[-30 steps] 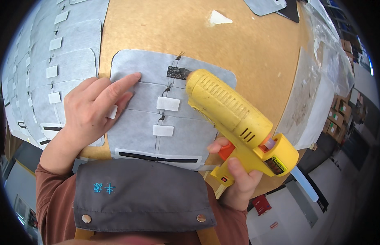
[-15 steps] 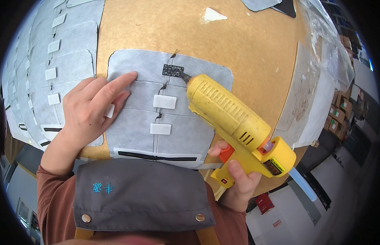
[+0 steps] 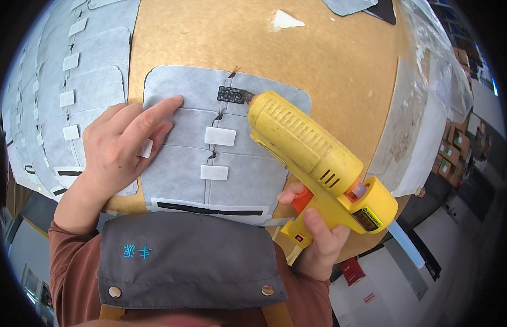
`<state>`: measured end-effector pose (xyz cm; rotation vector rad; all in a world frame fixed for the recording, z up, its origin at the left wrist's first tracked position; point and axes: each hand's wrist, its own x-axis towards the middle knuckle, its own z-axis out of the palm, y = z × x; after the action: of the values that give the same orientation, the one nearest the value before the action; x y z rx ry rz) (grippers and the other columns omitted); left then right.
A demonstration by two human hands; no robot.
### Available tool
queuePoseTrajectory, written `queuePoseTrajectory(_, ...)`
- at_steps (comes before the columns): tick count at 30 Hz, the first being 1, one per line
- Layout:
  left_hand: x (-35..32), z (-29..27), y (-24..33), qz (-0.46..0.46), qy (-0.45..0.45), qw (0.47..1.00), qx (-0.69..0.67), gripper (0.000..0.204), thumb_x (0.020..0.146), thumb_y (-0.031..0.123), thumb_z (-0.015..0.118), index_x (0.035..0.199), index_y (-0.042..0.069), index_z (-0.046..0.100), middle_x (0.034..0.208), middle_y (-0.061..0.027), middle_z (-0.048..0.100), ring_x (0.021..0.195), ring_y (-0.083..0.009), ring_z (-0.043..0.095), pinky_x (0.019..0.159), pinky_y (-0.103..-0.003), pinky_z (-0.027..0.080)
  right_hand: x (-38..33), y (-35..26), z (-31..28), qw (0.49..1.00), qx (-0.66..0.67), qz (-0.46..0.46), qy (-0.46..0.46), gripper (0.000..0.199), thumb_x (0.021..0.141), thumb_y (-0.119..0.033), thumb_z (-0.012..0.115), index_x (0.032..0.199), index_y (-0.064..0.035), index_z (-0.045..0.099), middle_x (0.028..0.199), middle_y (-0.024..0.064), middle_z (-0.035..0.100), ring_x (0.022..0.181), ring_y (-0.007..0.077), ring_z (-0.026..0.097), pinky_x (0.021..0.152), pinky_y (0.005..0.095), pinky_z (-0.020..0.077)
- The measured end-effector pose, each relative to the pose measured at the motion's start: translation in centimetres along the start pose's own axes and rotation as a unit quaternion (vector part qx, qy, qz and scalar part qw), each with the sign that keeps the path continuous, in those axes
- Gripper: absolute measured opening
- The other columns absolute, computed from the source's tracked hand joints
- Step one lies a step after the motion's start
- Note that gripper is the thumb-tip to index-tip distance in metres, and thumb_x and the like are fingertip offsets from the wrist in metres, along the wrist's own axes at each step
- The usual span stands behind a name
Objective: Apply adhesive to leather pocket components and attach velcro tabs.
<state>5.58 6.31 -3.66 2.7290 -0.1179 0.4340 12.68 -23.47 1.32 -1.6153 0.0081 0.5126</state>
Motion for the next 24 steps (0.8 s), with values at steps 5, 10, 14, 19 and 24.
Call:
queuePoseTrajectory(5,-0.1,0.0,0.0,0.0,-0.001,1.0,0.002,0.046,0.073,0.005,0.078,0.117,0.014,0.07,0.062,-0.0003,0.044,0.052,-0.0159,0.044,0.047,-0.03,0.036,0.1,0.0,-0.2,1.0,-0.004,-0.003,-0.024,0.061,0.083,-0.021,0.065,0.128,0.0136,0.044,0.093,0.0262,0.065,0.08,0.0333,0.067,0.073,0.0464,0.0553)
queuePoseTrajectory(10,-0.1,0.0,0.0,0.0,-0.001,1.0,0.0,0.046,0.073,0.005,0.079,0.117,0.014,0.07,0.062,-0.0001,0.044,0.053,-0.0158,0.044,0.047,-0.03,0.036,-0.3,-0.5,0.4,1.0,0.0,-0.003,-0.003,0.062,0.082,-0.021,0.065,0.128,0.0132,0.044,0.093,0.0255,0.065,0.079,0.0328,0.067,0.073,0.0464,0.0552)
queuePoseTrajectory(14,-0.1,0.0,0.0,0.001,0.001,1.0,0.002,0.047,0.072,0.005,0.079,0.117,0.014,0.07,0.062,-0.0001,0.044,0.053,-0.0159,0.044,0.047,-0.03,0.036,-0.1,-0.6,1.1,1.0,0.009,-0.006,-0.007,0.062,0.08,-0.022,0.066,0.127,0.0133,0.045,0.093,0.0255,0.065,0.079,0.0326,0.067,0.073,0.0454,0.0551)
queuePoseTrajectory(19,0.0,-0.1,0.0,-0.005,-0.001,1.0,-0.006,0.047,0.072,0.006,0.079,0.118,0.014,0.07,0.063,-0.0001,0.044,0.053,-0.0161,0.044,0.047,-0.03,0.037,0.3,-0.6,1.6,1.0,0.002,0.013,0.002,0.062,0.08,-0.021,0.066,0.127,0.0133,0.045,0.095,0.026,0.065,0.079,0.0329,0.067,0.073,0.045,0.0551)
queuePoseTrajectory(24,-0.1,-0.1,-0.1,-0.005,-0.003,1.0,-0.001,0.048,0.072,0.006,0.079,0.118,0.015,0.07,0.063,0.0001,0.044,0.053,-0.0161,0.045,0.047,-0.03,0.037,0.5,-0.6,1.6,1.0,0.003,0.01,-0.004,0.061,0.08,-0.021,0.066,0.126,0.0132,0.045,0.095,0.0249,0.065,0.079,0.0325,0.067,0.074,0.0446,0.0552)
